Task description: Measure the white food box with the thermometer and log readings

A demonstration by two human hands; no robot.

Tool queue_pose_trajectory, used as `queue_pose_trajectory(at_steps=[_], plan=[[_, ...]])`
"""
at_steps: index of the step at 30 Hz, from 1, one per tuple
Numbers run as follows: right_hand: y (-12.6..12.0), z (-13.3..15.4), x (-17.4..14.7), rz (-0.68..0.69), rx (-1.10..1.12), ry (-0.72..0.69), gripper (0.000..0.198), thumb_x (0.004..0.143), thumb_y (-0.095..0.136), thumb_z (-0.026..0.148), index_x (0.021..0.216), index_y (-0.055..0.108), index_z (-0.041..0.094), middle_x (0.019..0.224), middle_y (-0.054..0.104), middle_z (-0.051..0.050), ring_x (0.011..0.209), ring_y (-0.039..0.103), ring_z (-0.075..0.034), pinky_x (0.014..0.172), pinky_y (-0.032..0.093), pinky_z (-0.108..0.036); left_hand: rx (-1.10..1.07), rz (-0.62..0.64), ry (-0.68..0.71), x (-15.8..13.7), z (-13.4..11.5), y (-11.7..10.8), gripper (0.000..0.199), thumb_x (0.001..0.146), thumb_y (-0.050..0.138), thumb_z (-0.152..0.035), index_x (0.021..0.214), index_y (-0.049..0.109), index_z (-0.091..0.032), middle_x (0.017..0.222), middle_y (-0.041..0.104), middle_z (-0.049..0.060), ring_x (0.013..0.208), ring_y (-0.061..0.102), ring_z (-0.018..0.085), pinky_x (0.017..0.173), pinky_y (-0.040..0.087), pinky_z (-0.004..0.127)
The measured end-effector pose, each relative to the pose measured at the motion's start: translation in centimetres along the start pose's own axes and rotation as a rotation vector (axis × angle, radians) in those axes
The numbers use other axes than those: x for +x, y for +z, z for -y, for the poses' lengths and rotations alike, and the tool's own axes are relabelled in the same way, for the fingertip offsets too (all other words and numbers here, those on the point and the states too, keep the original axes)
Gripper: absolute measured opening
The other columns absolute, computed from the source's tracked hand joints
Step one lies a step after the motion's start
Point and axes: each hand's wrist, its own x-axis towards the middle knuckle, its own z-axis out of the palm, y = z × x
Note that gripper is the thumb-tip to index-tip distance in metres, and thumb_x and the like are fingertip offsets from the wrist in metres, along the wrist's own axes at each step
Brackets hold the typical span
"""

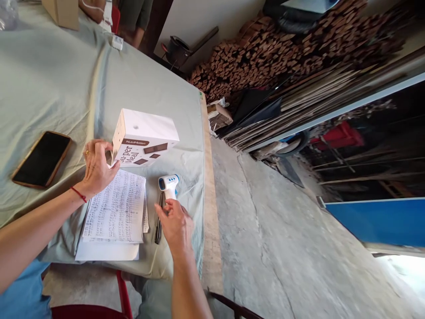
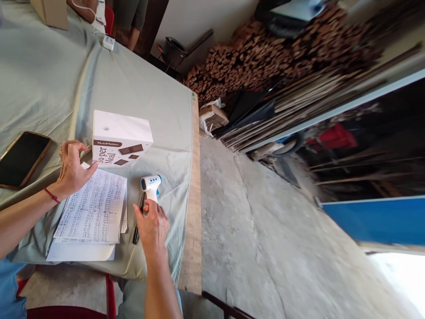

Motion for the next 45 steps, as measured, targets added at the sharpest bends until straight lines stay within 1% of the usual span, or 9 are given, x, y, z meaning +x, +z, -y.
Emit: queue_pose_trajectory(at_steps=[3,7,11,14,18,23,27,34,45], plan=[[-0.5,0.3,-0.8,0.133,-0.091,0.041,0.033,0.088,0.056,0.048,0.104,0.068,0.021,0.078,0.072,-0.004,0.069,0.066,-0.021,0.059,0.04,-0.03,0.004,0.014,0.255,-0.4,-1.2,-0.9,0.022,0.086,0.068,-0.016,0.099,0.051,-0.023,0.104,0.063,0.005,0.098,0.06,0.026,0.088,0.047,0.046],[-0.5,0.1,-0.9,0.195,-0.088,0.001,0.034,0.084,0.053,0.032,0.112,0.069,0.021,0.078,0.072,-0.004,0.063,0.063,-0.019,0.056,0.039,-0.029,-0.068,0.363,0.51,-1.1,-2.0,-1.5,0.008,0.097,0.057,-0.015,0.093,0.061,-0.021,0.096,0.067,0.002,0.088,0.062,0.018,0.083,0.047,0.036],[-0.6,-0.3,-0.3,0.16,0.206,-0.03,0.035,0.083,0.051,0.029,0.108,0.073,0.022,0.075,0.069,-0.001,0.063,0.061,-0.017,0.062,0.047,-0.03,-0.092,0.714,0.547,-1.7,-2.0,-1.3,0.012,0.098,0.061,-0.025,0.094,0.072,-0.022,0.113,0.068,0.005,0.101,0.063,0.021,0.098,0.046,0.04],[-0.9,0.1,-0.2,0.193,0.556,-0.023,0.031,0.089,0.05,0.029,0.11,0.072,0.023,0.086,0.07,-0.003,0.072,0.065,-0.017,0.071,0.053,-0.032,-0.06,0.834,0.52,-2.0,-2.0,-1.1,0.017,0.092,0.07,-0.036,0.104,0.076,-0.025,0.129,0.064,0.008,0.112,0.06,0.026,0.105,0.043,0.046],[-0.4,1.0,-0.7,0.157,0.895,-0.011,0.035,0.086,0.065,0.032,0.12,0.062,0.026,0.088,0.068,-0.001,0.079,0.066,-0.017,0.075,0.055,-0.033,0.001,0.847,0.507,-2.3,-2.4,-1.0,0.028,0.089,0.073,-0.037,0.115,0.074,-0.026,0.135,0.061,0.009,0.119,0.057,0.029,0.108,0.04,0.048],[0.8,1.7,-1.4,0.023,0.93,0.054,0.02,0.092,0.06,0.043,0.093,0.064,0.023,0.069,0.059,0.004,0.063,0.057,-0.014,0.065,0.05,-0.031,-0.011,0.854,0.491,-2.3,-2.7,-1.0,0.025,0.089,0.074,-0.038,0.112,0.074,-0.026,0.133,0.062,0.008,0.12,0.056,0.028,0.108,0.038,0.045],[1.5,2.3,-1.6,0.148,1.0,0.092,0.038,0.094,0.052,0.049,0.112,0.07,0.021,0.084,0.069,-0.003,0.074,0.064,-0.018,0.073,0.055,-0.037,-0.017,0.872,0.481,-2.3,-2.8,-0.8,0.023,0.09,0.074,-0.038,0.109,0.075,-0.025,0.134,0.061,0.008,0.122,0.055,0.027,0.109,0.037,0.045],[2.9,3.2,-1.9,0.14,0.79,0.291,0.02,0.079,0.065,0.038,0.085,0.068,0.02,0.061,0.059,0.004,0.053,0.051,-0.012,0.054,0.045,-0.026,-0.065,0.854,0.462,-2.6,-2.8,-0.5,0.021,0.087,0.075,-0.034,0.106,0.077,-0.024,0.133,0.062,0.009,0.122,0.056,0.028,0.109,0.037,0.046],[2.9,3.8,-1.4,0.13,0.612,0.089,0.021,0.079,0.06,0.04,0.078,0.07,0.021,0.064,0.067,0.003,0.055,0.056,-0.013,0.057,0.048,-0.027,-0.061,0.837,0.452,-2.7,-2.7,-0.1,0.02,0.084,0.076,-0.034,0.102,0.077,-0.025,0.13,0.063,0.007,0.115,0.056,0.027,0.106,0.037,0.046]])
